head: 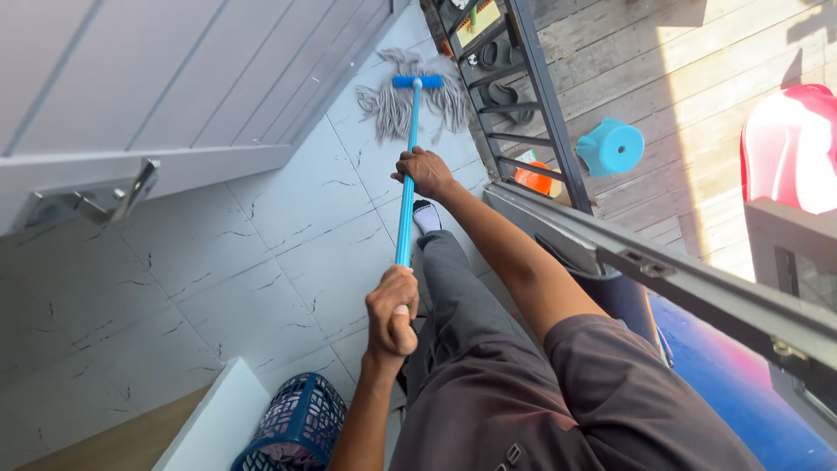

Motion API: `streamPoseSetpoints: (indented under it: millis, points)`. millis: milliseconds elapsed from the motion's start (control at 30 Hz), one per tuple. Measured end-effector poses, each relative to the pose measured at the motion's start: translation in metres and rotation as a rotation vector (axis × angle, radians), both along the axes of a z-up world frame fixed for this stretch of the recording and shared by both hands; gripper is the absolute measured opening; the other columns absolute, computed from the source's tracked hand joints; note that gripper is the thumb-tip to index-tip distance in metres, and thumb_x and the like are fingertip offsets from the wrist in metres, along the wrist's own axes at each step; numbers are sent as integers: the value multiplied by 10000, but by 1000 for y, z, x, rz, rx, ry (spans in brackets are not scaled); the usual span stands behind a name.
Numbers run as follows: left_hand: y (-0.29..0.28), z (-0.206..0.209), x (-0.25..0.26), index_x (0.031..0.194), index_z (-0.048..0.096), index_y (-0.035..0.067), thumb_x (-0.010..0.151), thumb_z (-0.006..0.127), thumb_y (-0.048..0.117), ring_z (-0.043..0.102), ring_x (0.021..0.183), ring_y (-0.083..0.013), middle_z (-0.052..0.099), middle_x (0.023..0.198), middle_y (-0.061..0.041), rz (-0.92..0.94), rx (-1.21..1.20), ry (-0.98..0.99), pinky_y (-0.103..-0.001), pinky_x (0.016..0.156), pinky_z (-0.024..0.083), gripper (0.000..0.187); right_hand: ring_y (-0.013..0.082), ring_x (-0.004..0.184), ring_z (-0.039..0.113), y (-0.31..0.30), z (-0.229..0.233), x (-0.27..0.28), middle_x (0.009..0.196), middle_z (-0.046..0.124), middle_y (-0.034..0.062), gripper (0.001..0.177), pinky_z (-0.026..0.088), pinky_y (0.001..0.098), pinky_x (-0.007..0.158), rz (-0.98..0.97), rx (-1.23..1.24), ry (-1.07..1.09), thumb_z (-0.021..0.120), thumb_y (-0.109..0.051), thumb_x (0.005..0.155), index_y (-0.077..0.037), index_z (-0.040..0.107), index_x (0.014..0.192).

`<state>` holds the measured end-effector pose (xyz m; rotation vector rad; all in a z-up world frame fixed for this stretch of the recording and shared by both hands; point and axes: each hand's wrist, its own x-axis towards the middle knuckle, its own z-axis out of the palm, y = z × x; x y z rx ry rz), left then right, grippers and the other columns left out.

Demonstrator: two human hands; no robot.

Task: The person mops the tiled floor using a mop, pushing and pulling it across the surface while walking through an entryway and into a kitchen area.

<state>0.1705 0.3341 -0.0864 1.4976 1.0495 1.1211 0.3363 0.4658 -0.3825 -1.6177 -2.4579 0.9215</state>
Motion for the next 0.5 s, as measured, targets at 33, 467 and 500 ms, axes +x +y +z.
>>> streamPoseSetpoints:
  millis: [33, 467, 500]
  points:
    - [3, -4, 3, 587, 329, 64, 763, 380, 171, 404, 552, -233, 368, 564, -94, -12, 7, 31, -440, 865, 560, 212, 284, 994, 596, 11, 0, -2, 1003, 668, 43, 323, 512, 431, 862, -14, -16, -7, 608, -395, 1013, -112, 727, 913]
    - [-44, -7, 19, 569, 339, 73, 684, 385, 143, 385, 493, -224, 369, 497, -86, 38, 51, 46, -364, 663, 489, 143, 267, 1135, 554, -7, 19, -8, 1169, 650, 17, 342, 487, 391, 1003, 207, -231, -131, 596, -431, 1006, -119, 737, 1012]
    - [-54, -2, 17, 569, 340, 75, 679, 388, 146, 386, 494, -224, 374, 494, -82, 18, 31, 45, -356, 640, 470, 140, 275, 1126, 555, -24, 23, -8, 1165, 647, 29, 354, 486, 402, 997, 180, -255, -116, 585, -434, 1014, -113, 734, 1012]
